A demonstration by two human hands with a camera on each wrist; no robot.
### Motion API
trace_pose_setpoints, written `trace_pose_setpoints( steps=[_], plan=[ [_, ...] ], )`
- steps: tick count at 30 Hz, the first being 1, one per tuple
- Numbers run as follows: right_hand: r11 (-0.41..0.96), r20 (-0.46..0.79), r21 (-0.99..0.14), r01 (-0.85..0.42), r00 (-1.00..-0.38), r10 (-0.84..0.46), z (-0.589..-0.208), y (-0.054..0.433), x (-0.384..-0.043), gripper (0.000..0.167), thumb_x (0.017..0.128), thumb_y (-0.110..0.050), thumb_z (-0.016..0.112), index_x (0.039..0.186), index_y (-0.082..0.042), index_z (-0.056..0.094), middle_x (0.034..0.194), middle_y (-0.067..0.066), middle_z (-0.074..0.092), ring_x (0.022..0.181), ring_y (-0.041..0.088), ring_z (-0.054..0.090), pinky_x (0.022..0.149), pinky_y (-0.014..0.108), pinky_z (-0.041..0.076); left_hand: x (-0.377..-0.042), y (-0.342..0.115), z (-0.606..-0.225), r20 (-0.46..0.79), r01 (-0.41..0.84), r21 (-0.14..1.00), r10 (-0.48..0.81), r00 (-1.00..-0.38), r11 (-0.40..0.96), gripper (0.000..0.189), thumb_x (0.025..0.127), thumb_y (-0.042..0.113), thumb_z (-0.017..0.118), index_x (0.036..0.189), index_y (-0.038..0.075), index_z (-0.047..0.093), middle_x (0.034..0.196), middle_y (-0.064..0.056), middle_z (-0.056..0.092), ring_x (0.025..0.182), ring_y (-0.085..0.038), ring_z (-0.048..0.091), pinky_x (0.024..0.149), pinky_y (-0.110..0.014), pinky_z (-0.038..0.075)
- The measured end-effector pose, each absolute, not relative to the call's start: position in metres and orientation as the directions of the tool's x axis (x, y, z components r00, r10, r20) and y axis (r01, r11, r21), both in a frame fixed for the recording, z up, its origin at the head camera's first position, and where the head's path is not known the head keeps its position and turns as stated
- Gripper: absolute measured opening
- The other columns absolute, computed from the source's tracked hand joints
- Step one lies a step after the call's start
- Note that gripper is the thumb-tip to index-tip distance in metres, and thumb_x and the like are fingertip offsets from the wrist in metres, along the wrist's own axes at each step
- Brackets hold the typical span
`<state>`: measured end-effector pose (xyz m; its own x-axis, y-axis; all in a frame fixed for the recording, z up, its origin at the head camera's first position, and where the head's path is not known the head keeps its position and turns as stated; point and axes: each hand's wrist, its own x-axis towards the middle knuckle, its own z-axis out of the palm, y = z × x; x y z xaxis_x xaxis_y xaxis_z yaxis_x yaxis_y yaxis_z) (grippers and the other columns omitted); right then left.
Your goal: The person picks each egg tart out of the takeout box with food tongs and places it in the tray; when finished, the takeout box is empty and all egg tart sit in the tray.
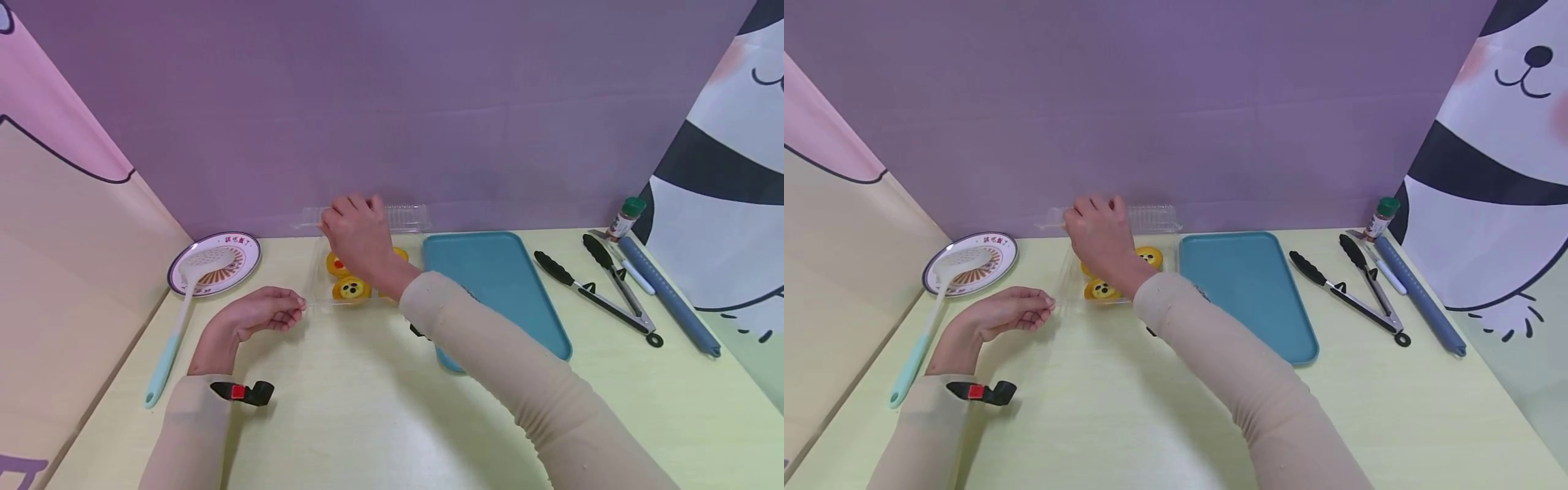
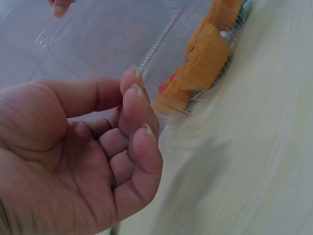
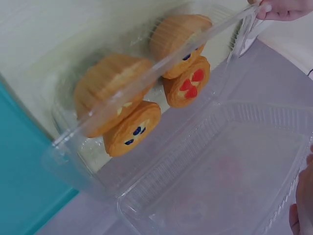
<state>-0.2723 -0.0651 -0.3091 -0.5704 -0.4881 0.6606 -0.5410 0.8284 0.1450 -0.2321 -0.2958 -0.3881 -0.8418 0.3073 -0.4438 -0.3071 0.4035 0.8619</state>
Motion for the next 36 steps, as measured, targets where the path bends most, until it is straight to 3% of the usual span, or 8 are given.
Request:
trace_pose_setpoints(
  steps=[4,12,19,28,36],
  plan=[
    [0.844,0.633,0.129,-0.52,-0.612,-0.474,-0.305,-0.066,-0.274,0.026,0.101,-0.045,0.056,0.11,-0.028,0.074,0.106,-0.007,0.065,0.106,0.015,0.054,0.091,0.035,0.041,-0.231,-0.296,-0.387,-0.438,-0.296,0.865,0.323,-0.839,0.405,0.025,0.104,0.02,0.052,0.108,-0.004,0.056,0.083,0.002,0.062,0.074,-0.011,0.058,0.071,-0.023,0.053],
    [0.849,0.665,0.099,-0.52,-0.6,-0.445,-0.301,-0.068,-0.28,0.024,0.101,-0.043,0.057,0.108,-0.028,0.075,0.106,-0.006,0.064,0.108,0.016,0.054,0.096,0.037,0.042,-0.229,-0.296,-0.386,-0.43,-0.284,0.87,0.339,-0.837,0.403,0.026,0.104,0.022,0.054,0.108,-0.003,0.057,0.083,0.001,0.062,0.074,-0.011,0.058,0.073,-0.025,0.054],
    [0.855,0.635,0.192,-0.482,-0.603,-0.483,-0.291,-0.07,-0.287,0.027,0.101,-0.043,0.057,0.109,-0.026,0.075,0.114,-0.006,0.067,0.115,0.017,0.056,0.099,0.039,0.044,-0.23,-0.297,-0.386,-0.43,-0.287,0.871,0.336,-0.838,0.398,0.027,0.104,0.023,0.054,0.11,-0.004,0.056,0.082,0.003,0.062,0.075,-0.011,0.059,0.075,-0.026,0.055],
    [0.896,0.516,0.072,-0.439,-0.752,-0.41,-0.275,-0.07,-0.29,0.031,0.102,-0.05,0.051,0.118,-0.032,0.07,0.121,-0.007,0.059,0.121,0.018,0.046,0.1,0.04,0.037,-0.23,-0.296,-0.388,-0.425,-0.274,0.871,0.348,-0.835,0.408,0.03,0.104,0.025,0.054,0.112,-0.004,0.057,0.085,0.002,0.064,0.078,-0.013,0.059,0.076,-0.026,0.054],
    [0.91,0.37,0.006,-0.415,-0.845,-0.387,-0.258,-0.061,-0.298,0.049,0.098,-0.06,0.05,0.14,-0.036,0.055,0.157,-0.004,0.037,0.147,0.022,0.028,0.119,0.047,0.028,-0.23,-0.296,-0.387,-0.429,-0.279,0.866,0.331,-0.84,0.415,0.033,0.104,0.026,0.055,0.113,-0.005,0.058,0.089,0.0,0.066,0.079,-0.013,0.061,0.078,-0.027,0.054]
  ],
)
